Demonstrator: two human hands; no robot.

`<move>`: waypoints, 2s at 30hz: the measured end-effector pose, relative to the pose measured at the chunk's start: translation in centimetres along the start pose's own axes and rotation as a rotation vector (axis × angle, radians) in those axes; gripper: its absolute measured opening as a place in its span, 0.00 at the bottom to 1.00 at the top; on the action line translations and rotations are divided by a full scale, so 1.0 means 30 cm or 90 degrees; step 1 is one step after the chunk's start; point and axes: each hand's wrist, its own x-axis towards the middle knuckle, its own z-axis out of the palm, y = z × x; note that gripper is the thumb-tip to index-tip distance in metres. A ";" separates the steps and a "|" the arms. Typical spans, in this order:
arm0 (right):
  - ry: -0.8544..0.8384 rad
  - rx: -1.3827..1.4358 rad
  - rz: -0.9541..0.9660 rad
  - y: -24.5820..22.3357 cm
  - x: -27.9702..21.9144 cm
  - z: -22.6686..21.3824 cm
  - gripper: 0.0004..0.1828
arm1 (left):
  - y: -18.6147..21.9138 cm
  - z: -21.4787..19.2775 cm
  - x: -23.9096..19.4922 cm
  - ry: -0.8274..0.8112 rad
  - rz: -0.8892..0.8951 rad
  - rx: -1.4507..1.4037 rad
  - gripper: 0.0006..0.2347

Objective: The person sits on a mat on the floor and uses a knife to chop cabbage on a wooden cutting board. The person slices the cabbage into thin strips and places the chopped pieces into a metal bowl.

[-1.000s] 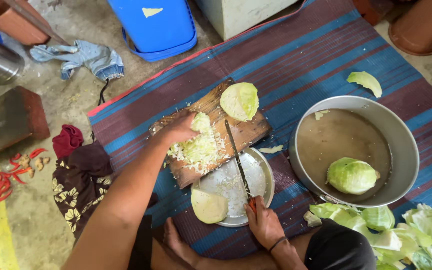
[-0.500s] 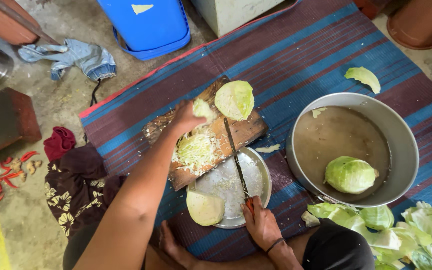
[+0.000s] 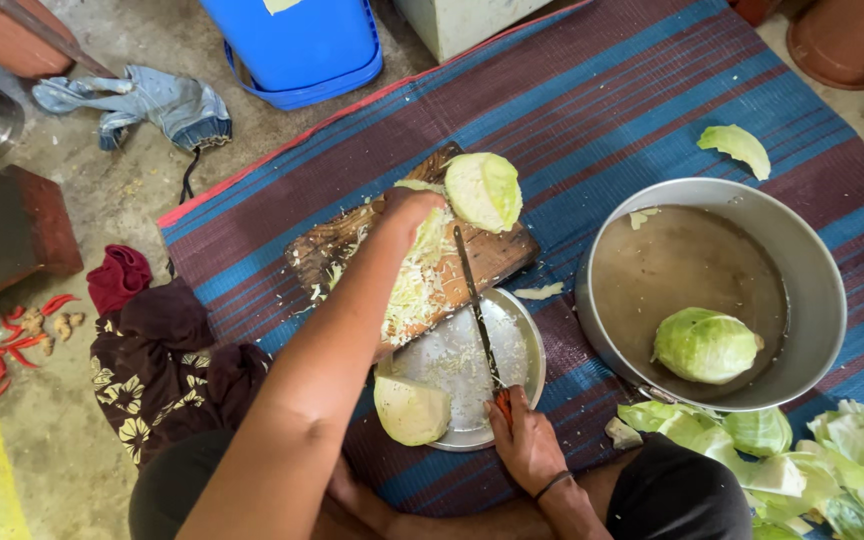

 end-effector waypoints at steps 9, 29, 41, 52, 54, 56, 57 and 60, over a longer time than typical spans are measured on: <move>-0.001 -0.001 0.002 -0.012 0.000 -0.010 0.22 | -0.208 -0.127 0.015 0.069 0.272 0.133 0.28; -0.009 -0.012 0.032 -0.033 -0.006 -0.020 0.18 | -0.624 -0.027 -0.133 0.288 0.589 0.526 0.28; 0.032 -0.037 -0.049 0.012 -0.041 -0.010 0.16 | -0.622 -0.115 -0.237 0.327 0.396 0.314 0.59; -0.022 -0.172 -0.008 0.006 -0.068 0.023 0.20 | -0.465 -0.219 -0.173 0.124 0.547 0.347 0.57; 0.001 -0.170 -0.007 0.003 -0.072 0.024 0.21 | -0.437 -0.251 -0.190 0.070 0.544 0.394 0.54; 0.043 -0.156 -0.005 0.010 -0.064 0.009 0.21 | -0.419 -0.258 -0.202 0.000 0.495 0.446 0.49; 0.033 -0.148 0.006 0.010 -0.058 0.003 0.20 | -0.424 -0.252 -0.211 0.014 0.503 0.445 0.47; 0.012 -0.136 0.013 -0.016 -0.046 -0.019 0.20 | -0.472 -0.220 -0.236 0.039 0.529 0.430 0.41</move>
